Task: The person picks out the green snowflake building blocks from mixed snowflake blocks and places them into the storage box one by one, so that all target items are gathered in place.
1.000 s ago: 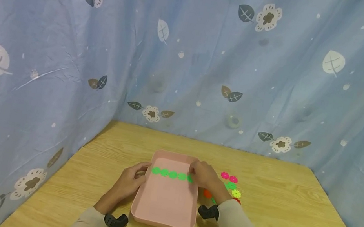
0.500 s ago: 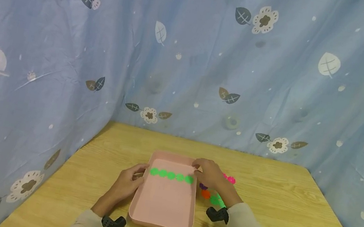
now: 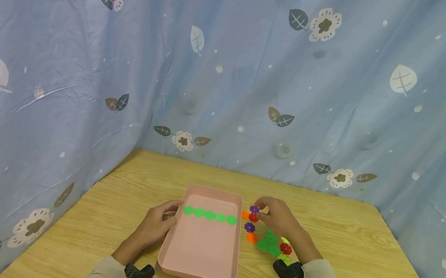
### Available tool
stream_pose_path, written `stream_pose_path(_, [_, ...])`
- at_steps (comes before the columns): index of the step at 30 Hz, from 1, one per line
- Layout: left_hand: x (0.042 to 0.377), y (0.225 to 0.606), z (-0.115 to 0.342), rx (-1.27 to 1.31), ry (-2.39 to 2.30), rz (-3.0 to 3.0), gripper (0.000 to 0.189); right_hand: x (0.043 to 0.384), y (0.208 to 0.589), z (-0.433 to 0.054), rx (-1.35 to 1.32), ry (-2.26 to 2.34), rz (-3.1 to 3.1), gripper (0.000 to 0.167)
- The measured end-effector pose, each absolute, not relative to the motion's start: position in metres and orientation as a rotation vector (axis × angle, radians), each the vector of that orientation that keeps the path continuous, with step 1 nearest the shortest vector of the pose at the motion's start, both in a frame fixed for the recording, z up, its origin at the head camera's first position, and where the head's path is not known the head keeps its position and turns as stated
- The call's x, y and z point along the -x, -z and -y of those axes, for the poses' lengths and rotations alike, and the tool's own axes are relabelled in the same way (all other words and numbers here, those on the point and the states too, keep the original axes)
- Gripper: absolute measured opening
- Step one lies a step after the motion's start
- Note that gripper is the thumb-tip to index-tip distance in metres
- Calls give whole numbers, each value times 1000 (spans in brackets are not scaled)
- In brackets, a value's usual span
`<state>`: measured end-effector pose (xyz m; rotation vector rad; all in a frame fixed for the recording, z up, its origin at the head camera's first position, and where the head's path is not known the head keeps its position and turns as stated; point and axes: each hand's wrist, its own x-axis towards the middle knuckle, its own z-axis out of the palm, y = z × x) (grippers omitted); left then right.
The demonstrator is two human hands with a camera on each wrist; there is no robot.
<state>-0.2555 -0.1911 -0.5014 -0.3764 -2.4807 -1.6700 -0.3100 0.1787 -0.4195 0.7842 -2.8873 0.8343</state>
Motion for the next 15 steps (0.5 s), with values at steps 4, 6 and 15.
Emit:
stream_pose_path(4, [256,502,191,381,1667,2487,48,309,426,-187,-761,-810,2924,26])
stream_pose_path(6, [256,501,191,380,1660,2487,48,307,429,-190,-756,-798,2948,26])
stream_pose_path(15, [254,499,189,355,1675,2477,47,288,440,-200,-881,-800,2956,27])
